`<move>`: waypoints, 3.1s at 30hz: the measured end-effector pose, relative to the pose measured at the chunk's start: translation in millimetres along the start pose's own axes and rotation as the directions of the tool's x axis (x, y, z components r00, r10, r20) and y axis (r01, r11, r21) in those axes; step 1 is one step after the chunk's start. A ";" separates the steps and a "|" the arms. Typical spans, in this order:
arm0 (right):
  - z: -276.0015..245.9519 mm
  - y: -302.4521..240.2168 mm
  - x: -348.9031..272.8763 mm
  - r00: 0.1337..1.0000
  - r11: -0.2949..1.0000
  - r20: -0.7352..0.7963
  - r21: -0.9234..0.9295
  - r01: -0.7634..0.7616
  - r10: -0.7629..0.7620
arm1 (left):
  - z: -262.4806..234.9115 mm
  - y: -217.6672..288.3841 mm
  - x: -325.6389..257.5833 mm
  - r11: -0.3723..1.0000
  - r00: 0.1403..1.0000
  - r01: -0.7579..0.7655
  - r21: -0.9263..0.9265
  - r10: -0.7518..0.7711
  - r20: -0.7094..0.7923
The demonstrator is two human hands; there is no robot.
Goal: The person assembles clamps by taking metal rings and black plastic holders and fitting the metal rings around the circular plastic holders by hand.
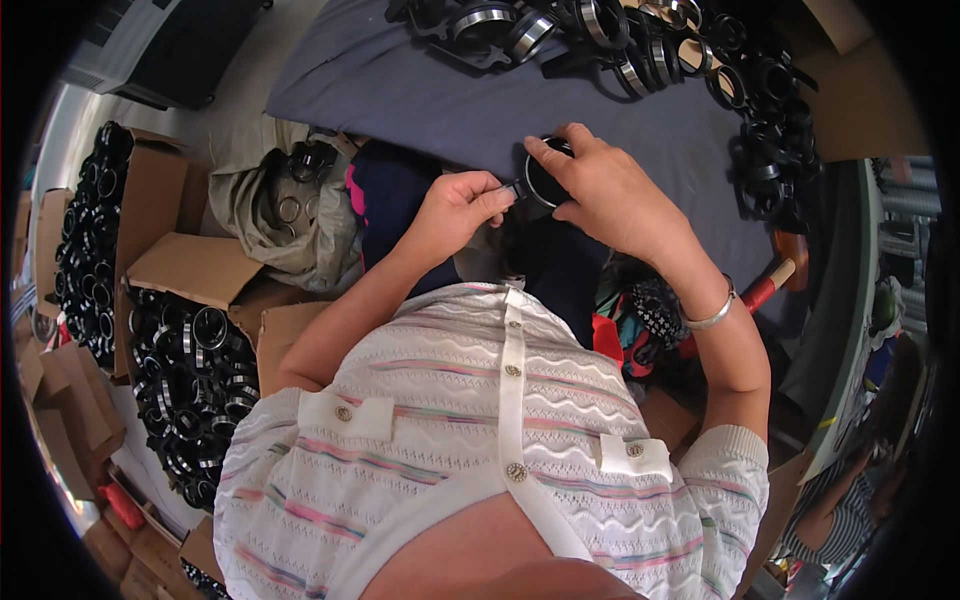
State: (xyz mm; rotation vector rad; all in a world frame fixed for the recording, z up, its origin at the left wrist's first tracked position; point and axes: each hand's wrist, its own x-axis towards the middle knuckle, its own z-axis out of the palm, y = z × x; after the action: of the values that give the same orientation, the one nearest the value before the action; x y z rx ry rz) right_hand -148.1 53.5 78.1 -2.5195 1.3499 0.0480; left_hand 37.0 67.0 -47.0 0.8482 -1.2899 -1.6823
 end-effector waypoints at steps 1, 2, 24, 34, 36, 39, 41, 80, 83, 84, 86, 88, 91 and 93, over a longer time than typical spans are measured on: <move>0.8 -1.1 -1.1 1.000 1.000 -0.023 -0.029 0.006 -0.007 | 1.6 1.4 -0.7 1.000 1.000 -0.008 0.023 0.008 -0.001; 1.8 -3.0 -2.8 0.999 0.998 -0.048 -0.061 0.010 -0.013 | 1.4 1.0 -4.9 1.000 1.000 -0.013 0.022 0.013 0.004; -67.1 135.4 63.4 0.684 0.832 -0.511 0.123 -0.540 0.520 | 6.4 52.6 67.4 0.595 0.750 -0.384 0.706 0.647 -0.136; -47.1 232.4 23.2 0.516 0.547 -0.456 -0.073 -0.834 0.725 | 8.7 54.7 67.0 0.585 0.753 -0.384 0.714 0.646 -0.125; -27.1 250.4 7.8 0.564 0.570 -0.476 -0.149 -0.808 0.675 | 8.3 51.7 68.5 0.580 0.751 -0.398 0.711 0.651 -0.110; -29.5 250.9 -11.6 0.594 0.633 -0.556 -0.151 -0.760 0.581 | 6.9 53.1 67.2 0.558 0.740 -0.405 0.724 0.666 -0.099; -53.7 212.3 -16.6 0.550 0.717 -0.691 -0.065 -0.694 0.470 | 2.3 51.5 61.2 0.570 0.755 -0.385 0.726 0.646 -0.107; -100.1 165.9 262.3 0.866 0.826 -0.021 -0.289 -0.484 0.500 | 3.7 53.8 61.3 0.478 0.717 -0.557 0.679 0.690 0.103; -104.2 133.6 261.7 0.908 0.844 -0.375 -0.410 -0.345 0.189 | 2.5 53.5 61.3 0.487 0.728 -0.538 0.688 0.680 0.088; -105.6 131.6 266.2 0.908 0.845 -0.374 -0.410 -0.344 0.189 | 2.9 53.8 61.5 0.487 0.728 -0.537 0.688 0.680 0.087; -109.2 125.0 278.7 0.910 0.849 -0.267 -0.507 0.147 -0.318 | 3.0 55.0 61.5 0.486 0.723 -0.549 0.680 0.684 0.095; -102.0 119.8 291.7 0.920 0.828 -0.191 -0.524 0.198 -0.342 | 2.6 54.6 62.2 0.481 0.721 -0.548 0.684 0.686 0.096; -101.8 116.2 299.1 0.932 0.771 -0.129 -0.606 0.196 -0.338 | 1.7 52.2 61.9 0.475 0.714 -0.541 0.694 0.695 0.082; -106.1 133.4 299.8 0.949 0.714 -0.132 -0.690 0.119 -0.286 | 3.7 53.2 60.8 0.475 0.710 -0.544 0.692 0.700 0.078</move>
State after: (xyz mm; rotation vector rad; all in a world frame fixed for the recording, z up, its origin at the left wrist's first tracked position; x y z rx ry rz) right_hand -99.8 -287.2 101.0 -3.3797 1.2807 0.2544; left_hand 19.1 6.8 3.9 0.7687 -1.8044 -0.4709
